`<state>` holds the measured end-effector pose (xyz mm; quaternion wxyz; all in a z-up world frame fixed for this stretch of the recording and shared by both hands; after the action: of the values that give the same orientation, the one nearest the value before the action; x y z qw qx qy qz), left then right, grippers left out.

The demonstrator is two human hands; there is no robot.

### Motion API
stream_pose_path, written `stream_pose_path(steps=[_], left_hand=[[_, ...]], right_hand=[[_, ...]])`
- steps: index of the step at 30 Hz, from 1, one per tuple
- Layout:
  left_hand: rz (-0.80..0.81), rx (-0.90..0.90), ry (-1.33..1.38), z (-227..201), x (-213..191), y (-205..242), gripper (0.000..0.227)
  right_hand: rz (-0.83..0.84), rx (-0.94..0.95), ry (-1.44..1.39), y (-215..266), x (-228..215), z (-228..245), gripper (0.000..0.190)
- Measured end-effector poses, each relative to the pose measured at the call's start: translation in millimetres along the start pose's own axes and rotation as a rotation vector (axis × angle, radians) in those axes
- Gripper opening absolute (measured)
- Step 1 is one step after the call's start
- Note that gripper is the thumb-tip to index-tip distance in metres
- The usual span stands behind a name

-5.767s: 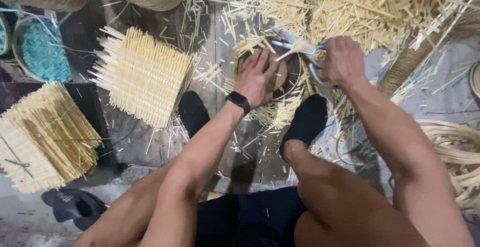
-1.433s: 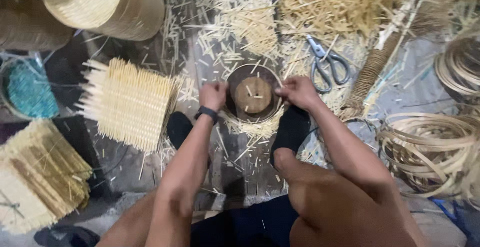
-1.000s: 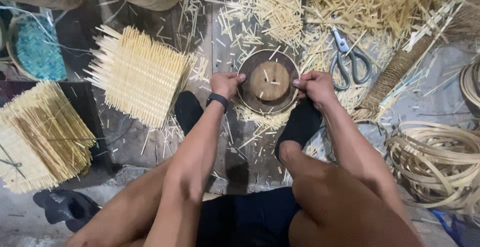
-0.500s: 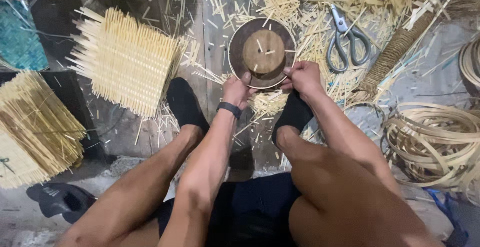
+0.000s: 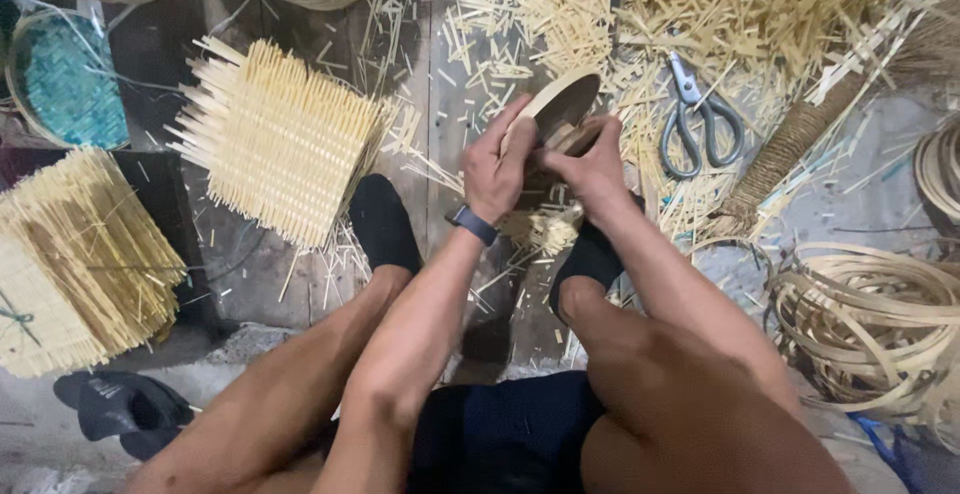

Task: The person sits on the floor and repeatedly places a woven bamboo base onto a wooden block, then uses shears to trim the protruding edges. After each trim, the person removes the base and stacks it with others nearby.

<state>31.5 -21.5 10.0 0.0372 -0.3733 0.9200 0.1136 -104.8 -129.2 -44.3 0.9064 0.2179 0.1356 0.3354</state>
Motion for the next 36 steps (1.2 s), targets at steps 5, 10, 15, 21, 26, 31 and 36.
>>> stream_pose_path(steps=[5,10,15,21,26,31,36], left_hand=[[-0.025,-0.11,-0.209,34,5,-19,0.058],[-0.202,-0.124,0.067,115,-49,-48,0.06],[-0.272,-0.385,-0.071,195,-100,-57,0.071],[-0.304,0.057,-0.7,122,-56,-35,0.063],[0.065,0.283,-0.906,90,42,11,0.059],[0.185,0.357,-1.005,98,14,1,0.05],[0.153,0.957,-0.95,17,-67,-45,0.049]], right_hand=[[0.064,0.149,-0.059,-14,0,-12,0.077],[0.348,0.148,-0.673,2,-39,1,0.076],[0.003,0.078,0.072,-9,-133,-26,0.091],[-0.365,0.242,1.146,-37,-166,-69,0.117],[-0.428,0.121,1.145,-30,-168,-83,0.111],[-0.459,0.009,1.165,-29,-167,-85,0.108],[-0.467,-0.032,1.167,-24,-166,-85,0.108]])
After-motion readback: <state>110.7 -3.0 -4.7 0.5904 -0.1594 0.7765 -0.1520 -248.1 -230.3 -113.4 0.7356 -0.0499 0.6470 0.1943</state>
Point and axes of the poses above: each hand's wrist, its own y-axis away from the middle knuckle, its own x-axis out of the palm, z = x × y, the point moved 6 cm from there along -y, towards the middle knuckle, and after that the axes turned 5 degrees about y, right-handed, at the moved point
